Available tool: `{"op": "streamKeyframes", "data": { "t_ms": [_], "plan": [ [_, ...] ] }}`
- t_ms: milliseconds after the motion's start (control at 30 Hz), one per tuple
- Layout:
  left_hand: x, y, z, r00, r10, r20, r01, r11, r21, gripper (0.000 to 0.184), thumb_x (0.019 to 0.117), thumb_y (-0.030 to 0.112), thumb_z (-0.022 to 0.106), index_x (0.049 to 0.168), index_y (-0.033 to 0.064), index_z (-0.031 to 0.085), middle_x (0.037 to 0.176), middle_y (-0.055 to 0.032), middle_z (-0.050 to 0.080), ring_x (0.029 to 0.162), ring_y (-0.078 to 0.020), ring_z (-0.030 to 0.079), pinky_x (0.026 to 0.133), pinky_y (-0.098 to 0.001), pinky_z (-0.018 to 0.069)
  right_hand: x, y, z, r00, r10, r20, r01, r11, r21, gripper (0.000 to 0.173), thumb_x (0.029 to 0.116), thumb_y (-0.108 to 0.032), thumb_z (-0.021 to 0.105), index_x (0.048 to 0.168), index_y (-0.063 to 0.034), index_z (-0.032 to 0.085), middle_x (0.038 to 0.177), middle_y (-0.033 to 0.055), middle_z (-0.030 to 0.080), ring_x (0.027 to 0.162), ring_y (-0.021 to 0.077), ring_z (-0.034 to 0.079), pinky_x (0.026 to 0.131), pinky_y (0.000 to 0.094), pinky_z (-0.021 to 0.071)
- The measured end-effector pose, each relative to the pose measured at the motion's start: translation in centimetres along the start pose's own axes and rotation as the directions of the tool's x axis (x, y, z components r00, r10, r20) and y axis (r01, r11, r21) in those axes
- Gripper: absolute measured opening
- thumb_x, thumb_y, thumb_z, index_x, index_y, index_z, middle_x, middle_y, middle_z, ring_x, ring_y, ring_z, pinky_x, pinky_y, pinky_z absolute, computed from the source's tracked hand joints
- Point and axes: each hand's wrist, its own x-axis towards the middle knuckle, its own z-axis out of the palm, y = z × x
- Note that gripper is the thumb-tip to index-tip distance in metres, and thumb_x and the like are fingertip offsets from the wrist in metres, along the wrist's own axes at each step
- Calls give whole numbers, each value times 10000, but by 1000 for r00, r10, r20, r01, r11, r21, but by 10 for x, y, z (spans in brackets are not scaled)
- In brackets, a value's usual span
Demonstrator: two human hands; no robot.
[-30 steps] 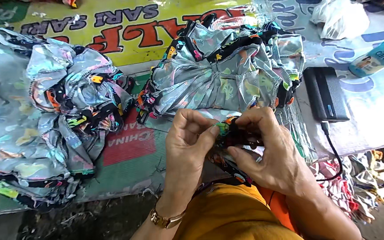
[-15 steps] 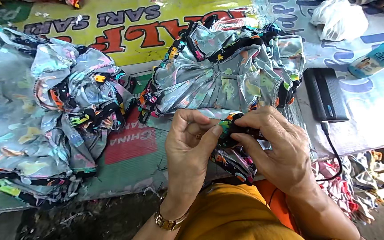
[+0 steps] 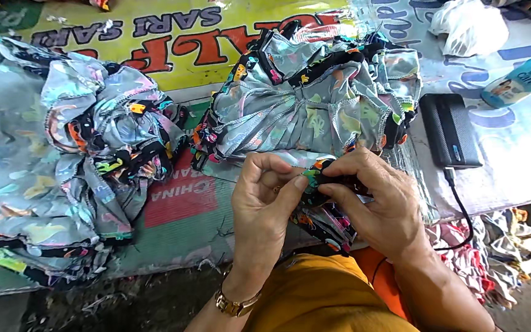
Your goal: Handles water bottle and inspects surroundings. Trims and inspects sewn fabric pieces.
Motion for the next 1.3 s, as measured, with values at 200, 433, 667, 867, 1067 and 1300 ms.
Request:
{"op": "streamKeyframes", "data": {
  "t_ms": [200, 433, 667, 867, 1067, 1300],
  "plan": [
    [0, -2, -3, 1000, -11, 15, 12, 999, -32, 261, 932, -29, 652, 1124, 142, 608, 974, -29, 710, 870, -90, 707, 799, -255, 604, 0, 6, -5, 976, 184, 120, -218, 873, 436, 208, 944, -129, 688, 1130, -58, 628, 951, -29, 667, 766, 3, 646, 645, 148, 574],
    [0, -4, -4, 997, 37, 67, -41, 997, 64, 236, 958, 14, 629, 1160, 136, 622, 995, 6, 682, 889, -70, 681, 803, -233, 593, 6, 18, -4, 967, 183, 176, -232, 918, 322, 49, 956, -108, 662, 984, -84, 695, 916, -33, 588, 774, 6, 576, 642, 124, 504],
    [-3, -3, -7, 967, 169, 190, -240, 854, 461, 120, 940, 65, 711, 1059, 49, 710, 983, -1, 709, 883, -85, 693, 784, -236, 609, -1, 17, 1, 980, 120, 162, -165, 937, 308, 13, 936, -89, 684, 929, -83, 675, 1012, 6, 602, 907, 41, 607, 724, 153, 541],
    [-12, 0, -24, 949, 182, 259, -310, 695, 649, 85, 983, 141, 678, 1001, 75, 728, 944, 35, 720, 891, -20, 683, 800, -180, 579, -16, 18, -5, 986, -17, 168, -8, 989, 146, 54, 959, -116, 676, 953, -78, 638, 1034, 28, 661, 913, 42, 640, 708, 156, 535],
    [-28, -6, -33, 892, 262, 367, -448, 423, 788, 179, 1091, 253, 494, 1021, 120, 592, 1020, -7, 665, 1074, -91, 622, 984, -333, 461, -29, 16, -9, 977, -96, 192, 101, 995, -16, 83, 995, -148, 626, 952, -79, 643, 1021, 81, 687, 831, 91, 649, 626, 188, 491],
    [-58, -9, -36, 815, 356, 457, -579, 501, 644, 153, 1093, 261, 439, 980, 195, 520, 957, 30, 608, 1048, -92, 613, 1065, -340, 417, -37, 23, -8, 970, -122, 210, 132, 991, -36, 80, 1005, -142, 606, 974, -76, 638, 974, 82, 680, 789, 116, 640, 597, 221, 476]
  ]
}}
